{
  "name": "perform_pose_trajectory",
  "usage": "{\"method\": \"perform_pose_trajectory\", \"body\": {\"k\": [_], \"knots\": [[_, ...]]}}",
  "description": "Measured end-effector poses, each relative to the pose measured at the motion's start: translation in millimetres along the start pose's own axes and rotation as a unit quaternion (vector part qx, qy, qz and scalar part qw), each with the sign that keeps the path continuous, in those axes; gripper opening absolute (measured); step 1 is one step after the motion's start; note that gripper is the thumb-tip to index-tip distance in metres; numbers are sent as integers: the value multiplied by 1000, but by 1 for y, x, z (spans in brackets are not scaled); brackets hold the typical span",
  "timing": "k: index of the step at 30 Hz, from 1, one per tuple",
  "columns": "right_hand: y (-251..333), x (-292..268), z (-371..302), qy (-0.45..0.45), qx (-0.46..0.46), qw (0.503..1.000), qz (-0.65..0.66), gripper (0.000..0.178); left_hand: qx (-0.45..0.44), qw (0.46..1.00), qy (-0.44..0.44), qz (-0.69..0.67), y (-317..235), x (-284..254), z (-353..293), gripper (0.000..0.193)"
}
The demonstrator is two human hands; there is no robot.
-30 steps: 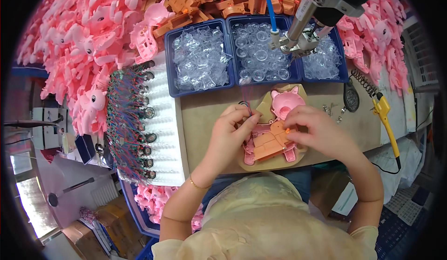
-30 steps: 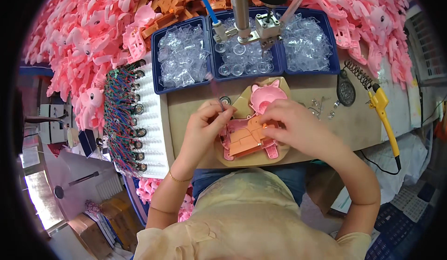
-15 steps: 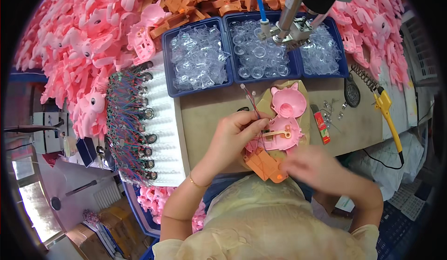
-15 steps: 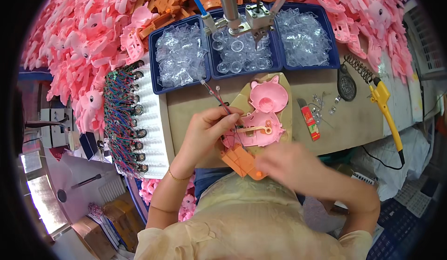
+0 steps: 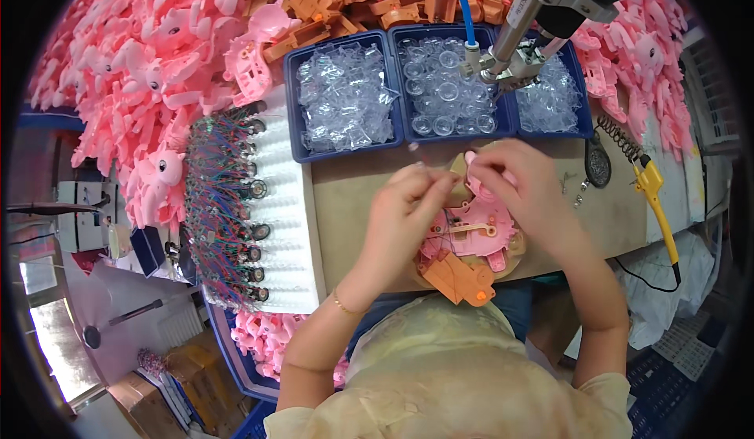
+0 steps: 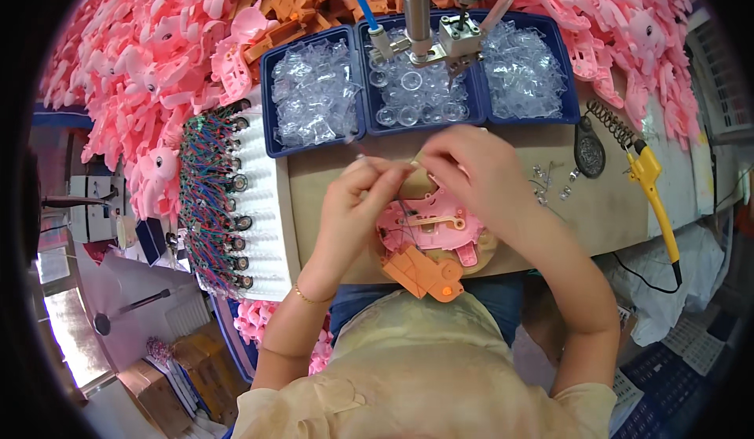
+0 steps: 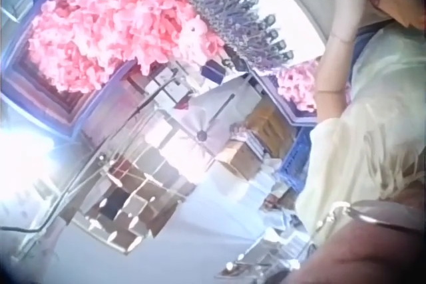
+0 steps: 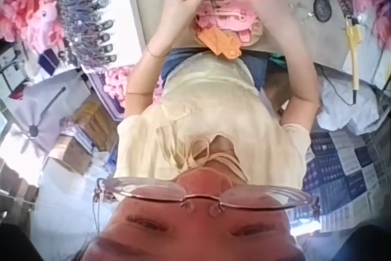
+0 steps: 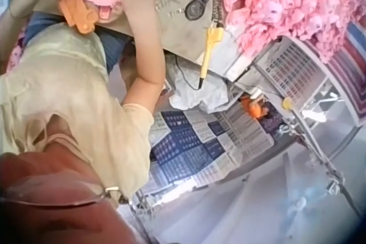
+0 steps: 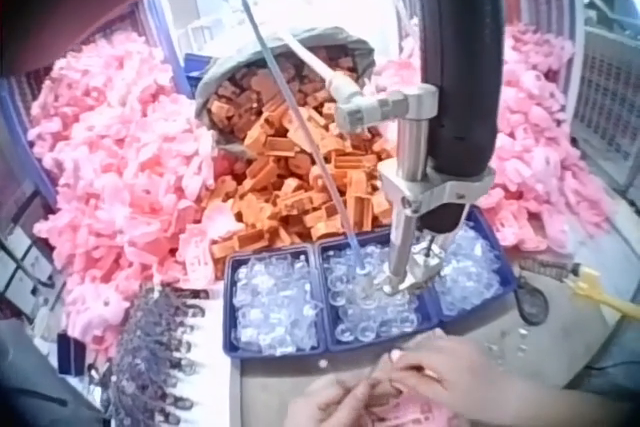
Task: Assembling plastic toy ponies by installing electronic components and fastening the housing.
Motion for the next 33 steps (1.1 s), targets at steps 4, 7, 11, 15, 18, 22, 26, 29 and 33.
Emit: {"method": "perform_pose_trajectory", "body": {"k": [4,7,11,15,18,22,26,29,33], "knots": [[-9,-12,-65,10,140,986,85,6,-211,954,-43,-209,12,-6,-15,27],[-9,-12,-75,-6,236,941,243,10,-56,997,-19,-54,6,1,-14,21],[-18,-19,-63,27,311,861,401,13,87,989,42,113,0,12,-7,24],[-8,-14,-66,28,344,871,350,17,91,974,-39,203,-3,12,-10,15],[1,-8,-66,20,286,942,173,17,61,979,-38,189,2,11,-11,15],[-7,-11,-54,-2,235,970,61,14,125,964,-13,233,-8,9,-10,17],[-22,-30,-10,104,323,911,233,13,239,946,21,218,-14,14,-13,19],[16,-30,1,178,153,970,66,10,237,923,13,302,-14,14,-14,19],[53,-13,-44,91,-101,983,-123,6,95,956,-48,274,-11,16,-13,21]]}}
Point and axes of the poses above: each hand's wrist, its own z-axis towards the middle knuckle, its own x-axis out of the palm, y = z × x, the point moved 2 cm from there along z, towards the middle knuckle, and after that the axes turned 5 degrees about -y, right-handed, at the moved point
